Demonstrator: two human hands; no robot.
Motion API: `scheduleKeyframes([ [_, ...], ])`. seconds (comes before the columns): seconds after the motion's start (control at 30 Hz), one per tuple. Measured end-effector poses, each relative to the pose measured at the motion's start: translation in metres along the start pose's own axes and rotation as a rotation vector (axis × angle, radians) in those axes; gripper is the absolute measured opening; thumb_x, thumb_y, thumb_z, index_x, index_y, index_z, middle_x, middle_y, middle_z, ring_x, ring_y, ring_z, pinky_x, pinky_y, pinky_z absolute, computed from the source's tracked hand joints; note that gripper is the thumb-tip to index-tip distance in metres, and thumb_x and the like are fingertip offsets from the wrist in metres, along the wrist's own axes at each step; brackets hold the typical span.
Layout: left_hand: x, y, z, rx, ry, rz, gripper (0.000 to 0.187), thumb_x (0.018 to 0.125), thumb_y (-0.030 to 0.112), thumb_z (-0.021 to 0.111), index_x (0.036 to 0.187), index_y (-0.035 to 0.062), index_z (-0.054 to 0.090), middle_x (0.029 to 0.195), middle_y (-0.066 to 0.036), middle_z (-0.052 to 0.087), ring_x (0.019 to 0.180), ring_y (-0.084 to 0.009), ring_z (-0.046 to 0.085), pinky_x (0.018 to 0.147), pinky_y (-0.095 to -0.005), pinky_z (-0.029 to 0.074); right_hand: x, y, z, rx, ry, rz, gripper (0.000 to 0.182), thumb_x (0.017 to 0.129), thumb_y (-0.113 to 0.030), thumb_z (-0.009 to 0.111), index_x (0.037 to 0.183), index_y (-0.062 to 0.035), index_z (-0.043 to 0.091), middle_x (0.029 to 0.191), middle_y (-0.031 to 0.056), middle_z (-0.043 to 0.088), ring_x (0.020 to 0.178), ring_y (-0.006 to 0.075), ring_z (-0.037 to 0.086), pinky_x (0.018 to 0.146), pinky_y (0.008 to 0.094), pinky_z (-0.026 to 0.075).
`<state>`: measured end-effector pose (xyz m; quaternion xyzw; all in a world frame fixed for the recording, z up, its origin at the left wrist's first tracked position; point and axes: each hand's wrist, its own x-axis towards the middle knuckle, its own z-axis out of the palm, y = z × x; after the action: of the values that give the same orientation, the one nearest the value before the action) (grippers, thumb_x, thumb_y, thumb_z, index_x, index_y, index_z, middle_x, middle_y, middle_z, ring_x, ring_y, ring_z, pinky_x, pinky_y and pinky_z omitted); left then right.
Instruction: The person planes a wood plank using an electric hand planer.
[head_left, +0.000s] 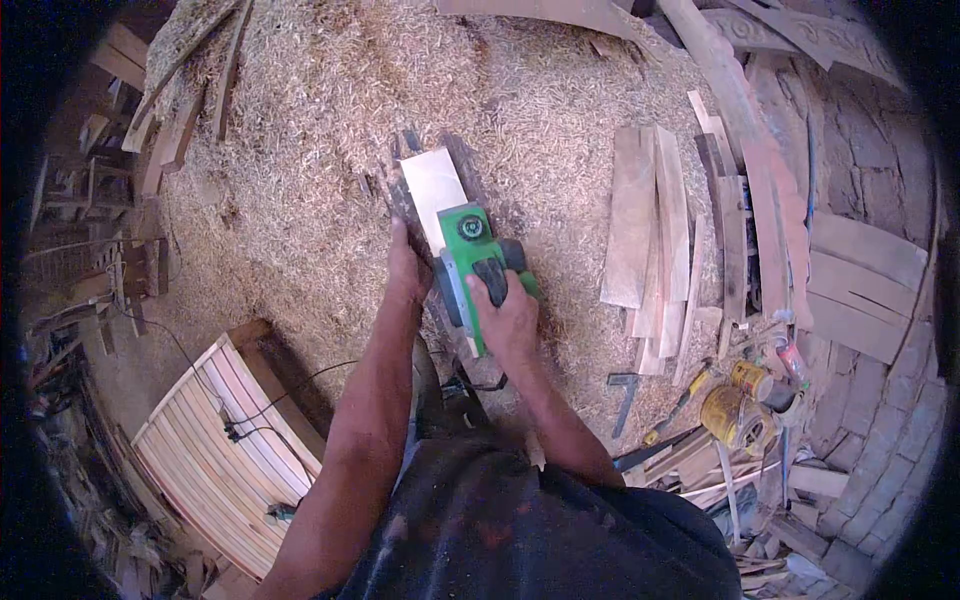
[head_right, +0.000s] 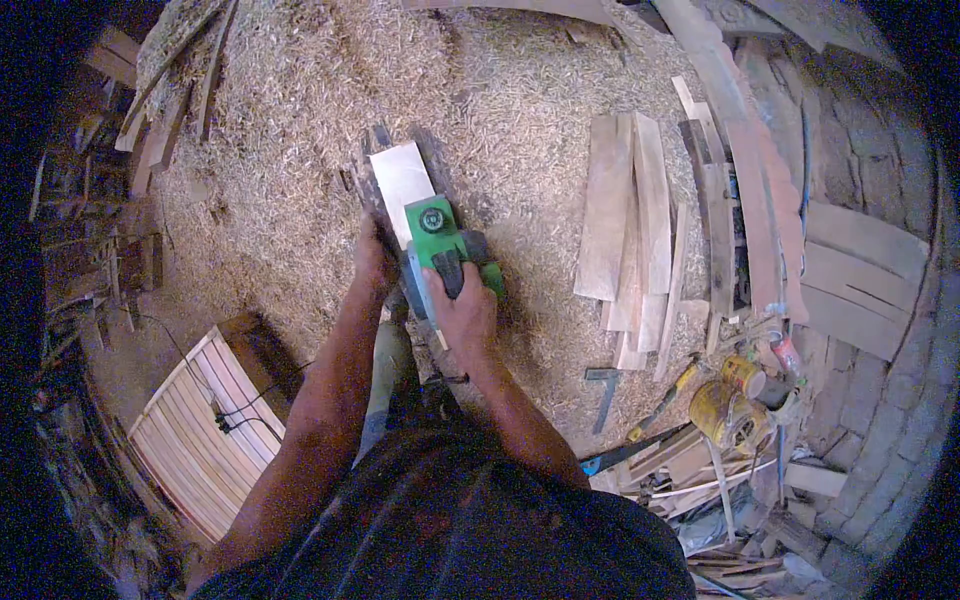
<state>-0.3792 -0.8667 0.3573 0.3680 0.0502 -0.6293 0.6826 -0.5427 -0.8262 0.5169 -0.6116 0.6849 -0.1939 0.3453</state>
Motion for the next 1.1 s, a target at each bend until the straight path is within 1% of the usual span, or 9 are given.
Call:
scheduleKeyframes([
  [0.1,0.006,-0.004,-0.008,0.026,0.046,-0.011,0.074,0.113,0.062,0.033,0.156,0.0041,0.049,0.148,-0.016,0.061,0.136,-0.0313,0.058,0.119,-0.0456,0.044,0.02,-0.012,0.004,0.018,-0.022,-0.017,0.056,0.095,-0.049,0.076,0.106,0.0048,0.067,0.09,0.0313,0.072,0.088,0.0503,0.073,0.077,0.0547,0.057],
  [0.3,-0.007,0.006,0.002,0.013,0.0,-0.063,0.078,0.111,0.066,0.034,0.156,0.0041,0.048,0.151,-0.016,0.059,0.135,-0.0324,0.058,0.118,-0.0471,0.044,0.065,-0.04,0.015,-0.006,-0.05,-0.054,0.06,0.095,-0.055,0.074,0.107,0.0034,0.07,0.092,0.0302,0.073,0.09,0.0491,0.073,0.082,0.0546,0.057],
  [0.4,-0.015,0.009,0.016,0.051,0.084,-0.041,0.078,0.111,0.066,0.034,0.156,0.004,0.048,0.151,-0.016,0.059,0.134,-0.0322,0.059,0.118,-0.0467,0.045,0.09,-0.047,0.026,-0.02,-0.03,-0.109,0.061,0.095,-0.057,0.073,0.108,0.0024,0.071,0.092,0.0299,0.074,0.09,0.0493,0.073,0.083,0.0551,0.056],
  [0.6,-0.001,-0.006,0.002,-0.051,0.012,0.038,0.071,0.113,0.06,0.037,0.157,0.0047,0.047,0.152,-0.015,0.059,0.133,-0.031,0.06,0.119,-0.0458,0.045,0.148,-0.083,0.049,-0.015,0.036,-0.206,0.064,0.094,-0.06,0.073,0.108,0.0023,0.073,0.095,0.0301,0.074,0.093,0.0496,0.073,0.085,0.0547,0.056],
  [0.73,-0.001,-0.004,0.007,-0.078,0.074,0.01,0.072,0.112,0.061,0.04,0.155,0.0045,0.048,0.151,-0.016,0.059,0.129,-0.0314,0.064,0.115,-0.0491,0.048,0.202,-0.108,0.075,0.05,0.026,-0.239,0.065,0.093,-0.06,0.073,0.108,0.0035,0.073,0.098,0.0298,0.075,0.096,0.0485,0.073,0.087,0.0527,0.057],
  [0.83,-0.004,-0.004,0.009,0.012,0.164,-0.001,0.076,0.11,0.064,0.041,0.156,0.0043,0.048,0.151,-0.016,0.06,0.13,-0.0329,0.063,0.115,-0.0499,0.048,0.187,-0.1,0.062,0.085,-0.023,-0.253,0.064,0.094,-0.058,0.072,0.112,0.0035,0.074,0.098,0.0288,0.076,0.096,0.0475,0.074,0.088,0.051,0.057],
  [0.93,-0.017,0.007,0.026,-0.072,0.093,-0.075,0.084,0.107,0.068,0.044,0.159,0.0022,0.042,0.154,-0.018,0.056,0.134,-0.0366,0.06,0.118,-0.0498,0.045,0.135,-0.071,0.031,0.143,-0.053,-0.248,0.06,0.097,-0.055,0.071,0.115,0.0014,0.074,0.101,0.0267,0.076,0.097,0.0435,0.075,0.089,0.0485,0.057],
  [1.03,0.005,-0.012,0.005,0.342,0.173,0.212,0.099,0.101,0.068,0.057,0.166,0.0001,0.025,0.164,-0.028,0.037,0.146,-0.0435,0.045,0.123,-0.0519,0.037,0.033,-0.034,-0.039,0.091,-0.072,-0.009,0.052,0.098,-0.05,0.072,0.121,-0.0033,0.074,0.11,0.0223,0.076,0.103,0.0351,0.074,0.092,0.046,0.055],
  [1.1,-0.002,-0.041,0.013,1.128,0.447,0.255,0.122,0.088,0.07,0.072,0.168,0.001,0.011,0.165,-0.038,0.028,0.151,-0.0491,0.037,0.124,-0.0534,0.035,-0.032,0.026,-0.069,0.063,-0.036,-0.016,0.043,0.1,-0.042,0.072,0.12,-0.0041,0.074,0.105,0.0184,0.076,0.099,0.0309,0.074,0.09,0.0425,0.055],
])
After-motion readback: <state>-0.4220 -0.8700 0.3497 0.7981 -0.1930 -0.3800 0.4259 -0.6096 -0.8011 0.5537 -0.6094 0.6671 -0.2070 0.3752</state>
